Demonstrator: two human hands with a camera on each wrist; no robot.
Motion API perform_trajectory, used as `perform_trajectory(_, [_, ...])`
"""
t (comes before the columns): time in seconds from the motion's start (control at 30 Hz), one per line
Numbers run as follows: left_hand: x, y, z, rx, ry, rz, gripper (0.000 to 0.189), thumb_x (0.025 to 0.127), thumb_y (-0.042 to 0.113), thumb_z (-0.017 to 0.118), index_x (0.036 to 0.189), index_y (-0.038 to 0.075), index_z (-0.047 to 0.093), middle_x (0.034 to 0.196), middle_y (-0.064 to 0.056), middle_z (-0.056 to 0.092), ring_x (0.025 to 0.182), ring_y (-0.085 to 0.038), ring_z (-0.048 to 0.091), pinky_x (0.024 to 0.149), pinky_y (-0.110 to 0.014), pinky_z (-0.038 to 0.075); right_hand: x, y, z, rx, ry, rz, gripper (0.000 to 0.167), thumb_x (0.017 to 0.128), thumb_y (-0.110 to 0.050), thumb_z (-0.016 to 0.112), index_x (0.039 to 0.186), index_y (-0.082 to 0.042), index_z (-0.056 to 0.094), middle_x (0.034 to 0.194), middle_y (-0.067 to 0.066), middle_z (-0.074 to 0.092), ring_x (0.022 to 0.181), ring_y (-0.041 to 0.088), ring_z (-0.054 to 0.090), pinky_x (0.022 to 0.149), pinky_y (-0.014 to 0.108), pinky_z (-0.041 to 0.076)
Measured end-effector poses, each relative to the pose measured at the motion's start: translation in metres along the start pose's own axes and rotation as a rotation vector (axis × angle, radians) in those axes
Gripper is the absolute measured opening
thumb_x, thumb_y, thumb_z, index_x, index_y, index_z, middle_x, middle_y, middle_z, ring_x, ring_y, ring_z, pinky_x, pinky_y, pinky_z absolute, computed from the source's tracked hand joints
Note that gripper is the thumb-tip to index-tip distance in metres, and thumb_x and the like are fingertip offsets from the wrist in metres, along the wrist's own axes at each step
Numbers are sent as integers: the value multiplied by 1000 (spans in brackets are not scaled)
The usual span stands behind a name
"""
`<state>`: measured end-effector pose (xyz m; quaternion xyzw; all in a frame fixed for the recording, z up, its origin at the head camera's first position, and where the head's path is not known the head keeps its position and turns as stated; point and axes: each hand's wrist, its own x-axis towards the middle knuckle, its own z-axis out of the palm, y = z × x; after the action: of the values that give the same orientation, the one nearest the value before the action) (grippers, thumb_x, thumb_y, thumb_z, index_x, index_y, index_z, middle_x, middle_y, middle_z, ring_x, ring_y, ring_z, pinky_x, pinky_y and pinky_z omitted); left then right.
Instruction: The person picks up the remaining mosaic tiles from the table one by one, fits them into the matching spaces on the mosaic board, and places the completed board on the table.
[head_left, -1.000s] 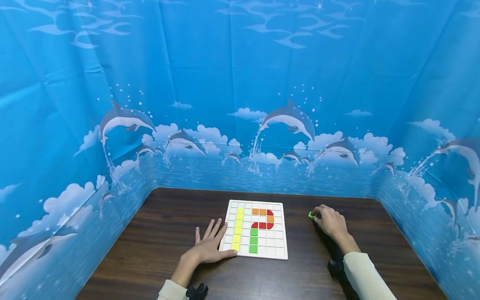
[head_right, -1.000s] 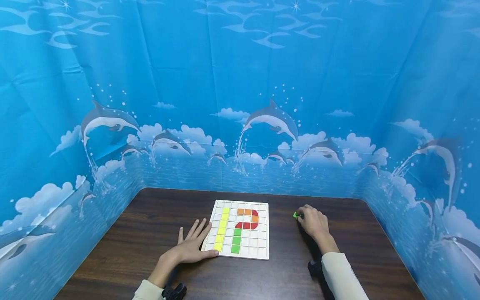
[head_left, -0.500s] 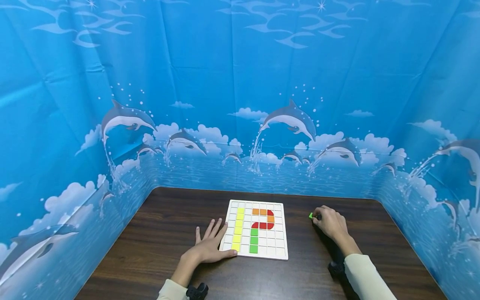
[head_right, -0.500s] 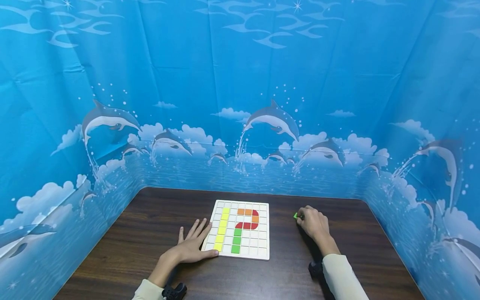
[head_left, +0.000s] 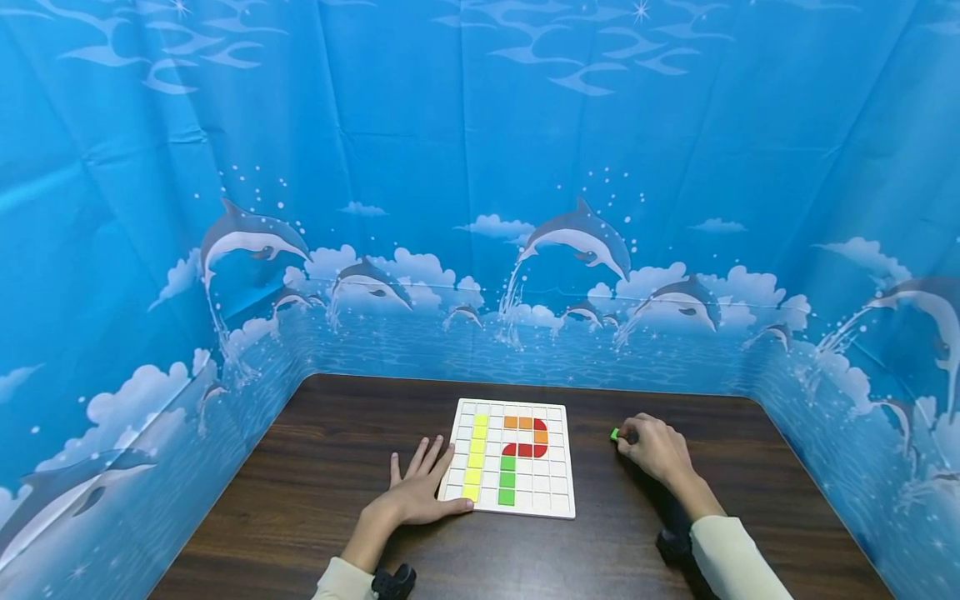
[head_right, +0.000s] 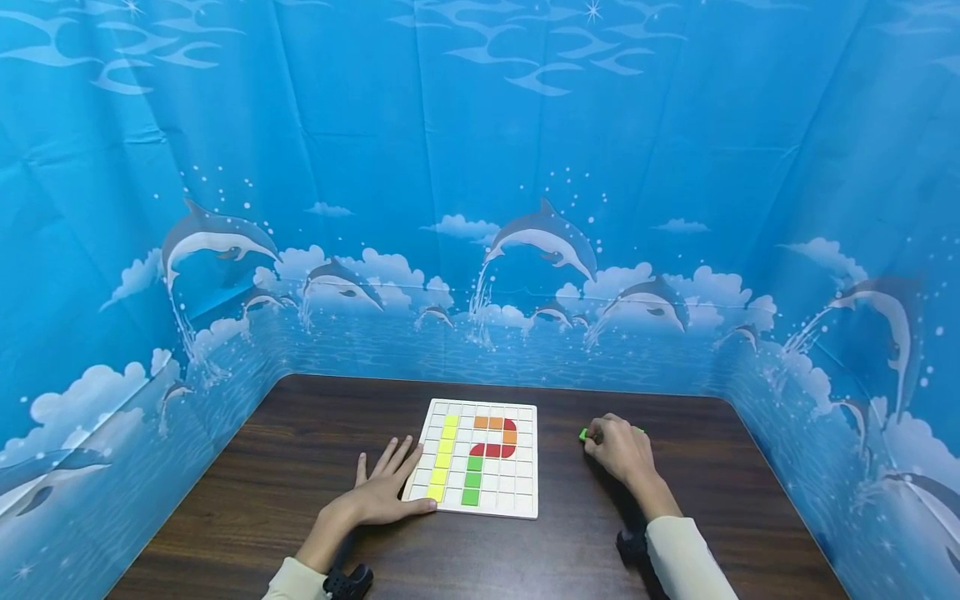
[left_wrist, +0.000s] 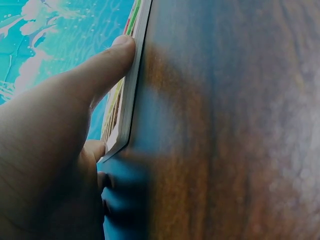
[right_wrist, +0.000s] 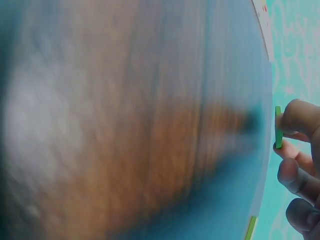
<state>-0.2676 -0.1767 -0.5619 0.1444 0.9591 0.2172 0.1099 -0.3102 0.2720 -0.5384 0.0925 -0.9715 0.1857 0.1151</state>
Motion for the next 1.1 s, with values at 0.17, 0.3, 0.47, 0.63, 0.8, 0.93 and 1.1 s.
perform_trajectory(0.17, [4,-4,4,24,3,-17,118,83,92,57,173,26,19,182,-3,5,169,-32,-3,123,-77,-15,-4,-12,0,-2,62,-51,4,90,-18,84,90,-16,80,112,8,76,57,9,45,48,27,33])
perform_trajectory(0.3, [5,-5,5,21,15,-11,117,83,90,60,173,24,21,182,-3,7,169,-32,-2,123,-77,-16,-7,-21,1,2,89,-81,5,89,-18,85,89,-17,81,110,4,76,56,7,45,47,25,33])
perform_trajectory(0.47, [5,-5,5,22,21,-9,117,83,88,61,172,24,22,182,-4,8,169,-33,-2,123,-77,-16,-10,-36,3,9,96,-100,5,87,-17,86,89,-16,82,107,3,76,58,6,48,47,23,35])
perform_trajectory(0.63, [5,-5,6,16,23,-11,117,83,89,60,172,24,22,182,-4,7,169,-33,-2,123,-77,-16,-14,-51,5,20,107,-119,6,86,-19,87,89,-20,82,107,0,76,61,5,50,48,22,35])
perform_trajectory(0.8, [5,-5,6,23,25,-11,118,83,90,60,172,24,22,182,-5,8,169,-33,-1,123,-77,-15,-19,-64,7,40,107,-165,8,86,-18,88,86,-22,81,105,-3,75,59,3,47,48,20,32])
perform_trajectory(0.93, [5,-4,6,19,21,-14,118,82,90,60,173,24,22,182,-5,8,169,-33,-1,123,-77,-15,-22,-74,7,56,109,-208,6,87,-18,87,87,-22,81,104,-5,74,56,0,39,48,20,27])
perform_trajectory(1.1, [4,-3,4,21,8,-17,119,82,91,59,173,23,20,182,-5,6,169,-32,-3,123,-77,-16,-28,-88,10,66,130,-267,8,84,-17,89,86,-22,83,102,-5,74,57,-1,39,49,19,26])
